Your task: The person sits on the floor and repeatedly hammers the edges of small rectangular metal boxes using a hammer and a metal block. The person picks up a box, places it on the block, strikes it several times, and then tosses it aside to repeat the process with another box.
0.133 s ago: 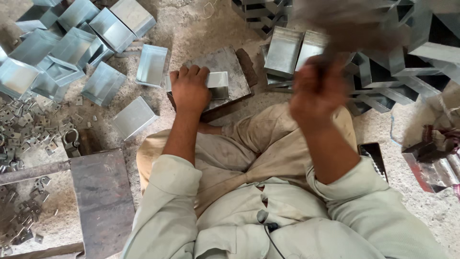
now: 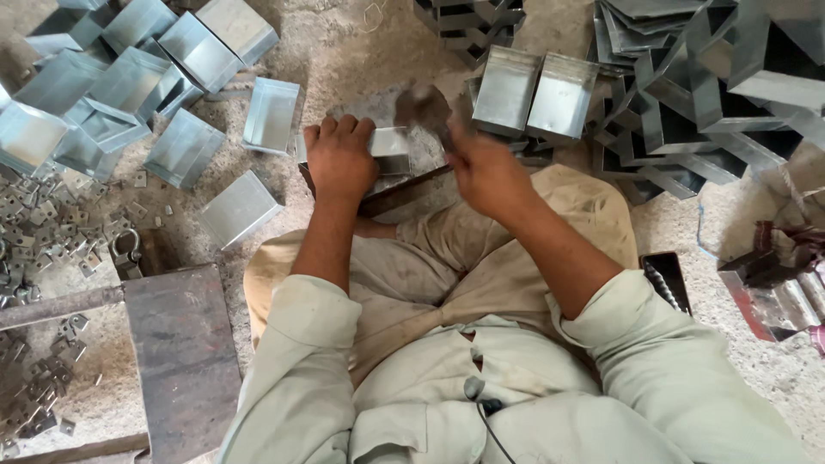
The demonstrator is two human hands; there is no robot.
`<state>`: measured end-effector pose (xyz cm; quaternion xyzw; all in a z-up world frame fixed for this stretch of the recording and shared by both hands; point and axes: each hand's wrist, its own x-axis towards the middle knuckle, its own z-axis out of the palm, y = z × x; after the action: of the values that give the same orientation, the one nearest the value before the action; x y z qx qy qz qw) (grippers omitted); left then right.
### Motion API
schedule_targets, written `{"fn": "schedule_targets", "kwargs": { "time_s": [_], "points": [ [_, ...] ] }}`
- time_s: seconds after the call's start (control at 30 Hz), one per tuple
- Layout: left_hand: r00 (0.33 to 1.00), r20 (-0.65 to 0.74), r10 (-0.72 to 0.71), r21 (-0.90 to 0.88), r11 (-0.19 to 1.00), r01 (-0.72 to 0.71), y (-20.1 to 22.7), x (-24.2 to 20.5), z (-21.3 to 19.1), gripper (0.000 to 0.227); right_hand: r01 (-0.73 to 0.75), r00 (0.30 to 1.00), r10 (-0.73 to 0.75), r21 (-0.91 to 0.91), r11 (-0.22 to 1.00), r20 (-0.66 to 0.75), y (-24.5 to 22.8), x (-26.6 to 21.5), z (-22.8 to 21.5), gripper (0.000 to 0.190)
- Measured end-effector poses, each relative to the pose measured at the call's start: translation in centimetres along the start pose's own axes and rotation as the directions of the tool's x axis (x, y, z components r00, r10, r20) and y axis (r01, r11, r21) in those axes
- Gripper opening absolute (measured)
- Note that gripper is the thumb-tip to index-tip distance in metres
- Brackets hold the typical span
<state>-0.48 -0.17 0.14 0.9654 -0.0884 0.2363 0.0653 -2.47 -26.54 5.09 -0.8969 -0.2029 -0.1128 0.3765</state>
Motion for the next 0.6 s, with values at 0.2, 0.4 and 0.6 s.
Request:
{"fn": "schedule_targets", "kwargs": {
  "time_s": [0.2,0.4,0.6],
  "points": [
    [0.999,0.029,-0.018,0.014,1.0,0.018,0.2,0.3,-0.2,0.024,0.136,0.968,-0.115,0.08,0.987,-0.222,-3.6,0.4,-3.5,0.046],
    [0.998,0.055,-0.034,0.003,0.999,0.034,0.3,0.5,-0.5,0.025,0.11,0.975,-0.09,0.091,0.99,-0.205,-3.9,0.2,-2.5,0.045],
    [0.997,0.055,-0.049,0.021,0.999,0.048,0.6,0.3,-0.8,0.026,-0.107,0.994,0.106,0.092,0.99,0.015,1.0,-1.0,2.4,0.05]
  ]
}}
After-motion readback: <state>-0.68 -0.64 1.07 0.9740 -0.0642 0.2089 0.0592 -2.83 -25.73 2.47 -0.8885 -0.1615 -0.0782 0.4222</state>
